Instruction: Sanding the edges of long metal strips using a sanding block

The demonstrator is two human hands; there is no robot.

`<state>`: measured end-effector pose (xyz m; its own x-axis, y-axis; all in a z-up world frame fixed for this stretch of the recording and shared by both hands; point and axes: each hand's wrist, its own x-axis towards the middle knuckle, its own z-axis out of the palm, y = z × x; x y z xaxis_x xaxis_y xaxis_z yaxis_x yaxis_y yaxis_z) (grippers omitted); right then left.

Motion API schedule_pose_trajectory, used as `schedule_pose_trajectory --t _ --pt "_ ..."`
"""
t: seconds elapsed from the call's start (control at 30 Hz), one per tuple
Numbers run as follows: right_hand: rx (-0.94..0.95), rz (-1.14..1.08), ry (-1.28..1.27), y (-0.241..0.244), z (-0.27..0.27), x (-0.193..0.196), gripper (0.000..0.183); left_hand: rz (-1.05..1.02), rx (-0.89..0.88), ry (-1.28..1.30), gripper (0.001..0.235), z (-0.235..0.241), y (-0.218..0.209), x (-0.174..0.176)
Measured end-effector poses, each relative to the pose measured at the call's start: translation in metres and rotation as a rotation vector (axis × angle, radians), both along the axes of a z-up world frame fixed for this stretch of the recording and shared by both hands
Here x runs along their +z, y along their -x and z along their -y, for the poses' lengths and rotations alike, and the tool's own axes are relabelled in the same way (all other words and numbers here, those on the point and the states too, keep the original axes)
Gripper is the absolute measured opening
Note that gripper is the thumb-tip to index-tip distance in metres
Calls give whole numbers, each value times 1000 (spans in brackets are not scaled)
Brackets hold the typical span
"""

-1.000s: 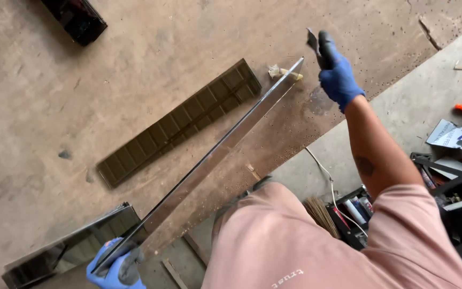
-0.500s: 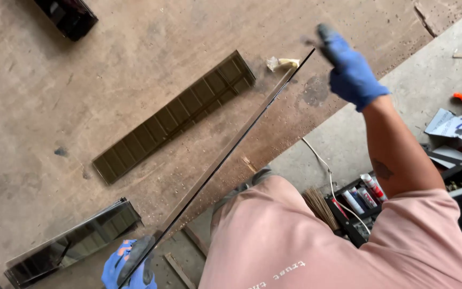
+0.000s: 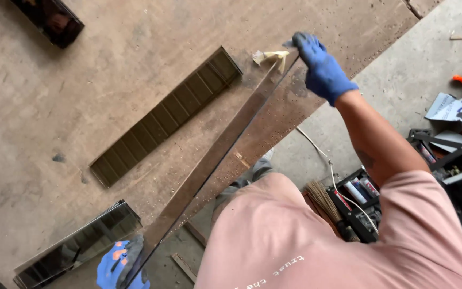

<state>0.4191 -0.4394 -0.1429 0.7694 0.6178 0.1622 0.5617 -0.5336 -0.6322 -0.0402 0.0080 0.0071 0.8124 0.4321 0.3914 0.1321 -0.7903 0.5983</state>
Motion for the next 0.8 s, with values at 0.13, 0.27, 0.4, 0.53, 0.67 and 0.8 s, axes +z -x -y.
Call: schedule_pose_trajectory --t 0.13,0.27,0.4,0.53,0.67,0.8 --pt "-140 -105 23 9 1 -4 97 -15 -342 -112 18 -10 -29 34" --pt "-59 -13 -64 -5 8 -24 101 -446 1330 -847 35 -3 -37 -54" --pt "-32 -183 -187 -25 21 -16 106 30 36 260 9 -38 5 -36" --pt "-135 -380 -274 -18 47 10 109 319 -304 -72 33 52 -84 55" --pt "-294 -271 -293 -11 70 10 105 -527 13 457 29 -113 110 -65" --pt "-188 -296 -122 19 29 2 114 -841 256 601 54 -108 94 -40"
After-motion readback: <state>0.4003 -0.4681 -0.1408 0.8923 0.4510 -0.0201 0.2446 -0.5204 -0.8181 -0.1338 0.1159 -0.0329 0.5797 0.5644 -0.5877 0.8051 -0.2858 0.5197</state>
